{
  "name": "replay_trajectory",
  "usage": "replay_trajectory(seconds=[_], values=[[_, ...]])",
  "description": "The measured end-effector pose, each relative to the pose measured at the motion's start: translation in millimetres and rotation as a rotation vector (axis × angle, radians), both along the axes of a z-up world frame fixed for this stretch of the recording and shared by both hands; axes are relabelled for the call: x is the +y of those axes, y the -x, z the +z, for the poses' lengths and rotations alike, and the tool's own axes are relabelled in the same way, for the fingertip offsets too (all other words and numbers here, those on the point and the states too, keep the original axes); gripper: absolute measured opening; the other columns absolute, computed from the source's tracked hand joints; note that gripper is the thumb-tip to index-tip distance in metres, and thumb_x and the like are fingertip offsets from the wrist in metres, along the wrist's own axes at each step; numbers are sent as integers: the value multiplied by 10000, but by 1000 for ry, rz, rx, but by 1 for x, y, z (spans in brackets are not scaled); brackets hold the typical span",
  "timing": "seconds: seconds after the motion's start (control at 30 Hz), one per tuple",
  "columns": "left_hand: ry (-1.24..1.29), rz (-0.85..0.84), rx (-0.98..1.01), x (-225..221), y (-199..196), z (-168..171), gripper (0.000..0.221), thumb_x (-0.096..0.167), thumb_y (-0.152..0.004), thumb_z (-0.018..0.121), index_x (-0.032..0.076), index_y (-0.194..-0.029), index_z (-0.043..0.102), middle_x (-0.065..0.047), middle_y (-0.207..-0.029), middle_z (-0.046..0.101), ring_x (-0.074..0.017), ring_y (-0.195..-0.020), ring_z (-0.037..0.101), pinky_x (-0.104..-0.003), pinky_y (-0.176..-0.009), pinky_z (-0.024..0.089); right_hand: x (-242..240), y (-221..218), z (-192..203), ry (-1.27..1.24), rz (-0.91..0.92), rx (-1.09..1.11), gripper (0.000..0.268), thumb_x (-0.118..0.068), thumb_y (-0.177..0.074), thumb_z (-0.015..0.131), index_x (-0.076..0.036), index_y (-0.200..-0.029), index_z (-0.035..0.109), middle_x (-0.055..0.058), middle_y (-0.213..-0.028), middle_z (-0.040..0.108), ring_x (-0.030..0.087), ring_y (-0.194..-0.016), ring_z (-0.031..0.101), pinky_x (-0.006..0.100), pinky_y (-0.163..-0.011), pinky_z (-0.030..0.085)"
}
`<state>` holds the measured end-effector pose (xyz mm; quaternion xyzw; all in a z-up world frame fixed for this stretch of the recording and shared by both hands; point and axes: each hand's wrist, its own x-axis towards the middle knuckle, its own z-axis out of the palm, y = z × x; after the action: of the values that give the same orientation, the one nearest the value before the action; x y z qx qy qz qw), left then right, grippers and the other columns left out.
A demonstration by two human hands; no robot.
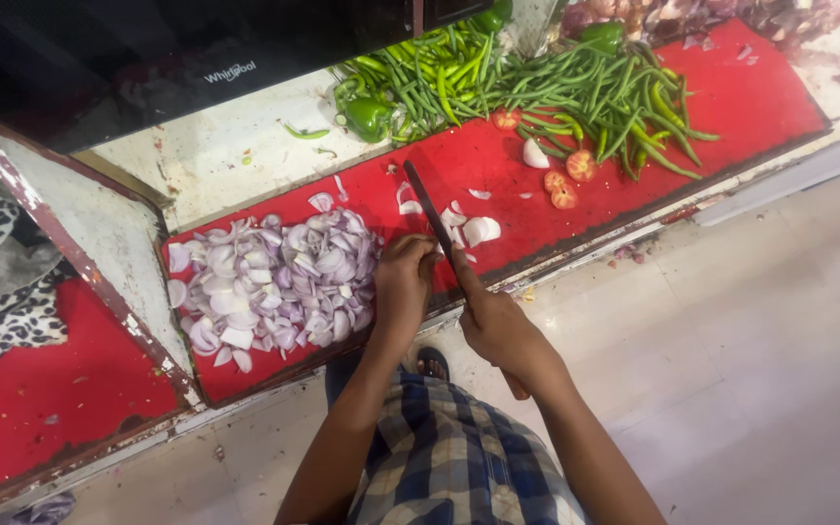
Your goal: The person chops onions with a large knife on a red cutting board next to a pile of green chilies and other vegetables.
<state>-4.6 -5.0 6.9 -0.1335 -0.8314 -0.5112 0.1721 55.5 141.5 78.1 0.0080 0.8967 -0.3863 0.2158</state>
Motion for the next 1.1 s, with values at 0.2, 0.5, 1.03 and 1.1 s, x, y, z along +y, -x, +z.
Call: replay_trajectory(seconds=[0.2, 0.5, 1.03, 1.1], values=[[-37, 2, -42, -2, 3, -1, 139, -37, -806, 743, -2, -938, 715, -141, -981, 735, -331, -912, 712, -392, -791, 565, 0, -4, -19, 28, 19, 153, 874, -42, -862, 502, -162, -1640, 120, 322, -725, 662, 500, -771, 682, 558, -775, 510], [-11, -4, -54, -4, 6, -7, 142, -26, -834, 731, 0, -973, 718, -134, -1011, 738, -325, -936, 714, -391, -821, 567, -18, -27, -27, -86, -8, 132, 916, -32, -859, 527, -152, -1645, 74, 278, -625, 633, 488, -636, 643, 592, -687, 487], [-3, 86, 89, 3, -8, 6, 229, 14, -945, 662, 37, -1171, 693, -148, -1141, 690, -326, -988, 716, -398, -854, 584, 8, 2, -4, 637, -242, -111, 798, -25, -914, 429, -243, -1650, 208, 20, -629, 514, 134, -430, 464, 316, -420, 450], [57, 107, 92, 4, -14, 10, 237, 30, -945, 670, 52, -1177, 710, -141, -1124, 694, -318, -986, 708, -403, -848, 581, 14, -11, 6, 677, -265, -103, 763, -34, -932, 436, -246, -1640, 246, -1, -581, 456, 90, -407, 427, 254, -398, 415]])
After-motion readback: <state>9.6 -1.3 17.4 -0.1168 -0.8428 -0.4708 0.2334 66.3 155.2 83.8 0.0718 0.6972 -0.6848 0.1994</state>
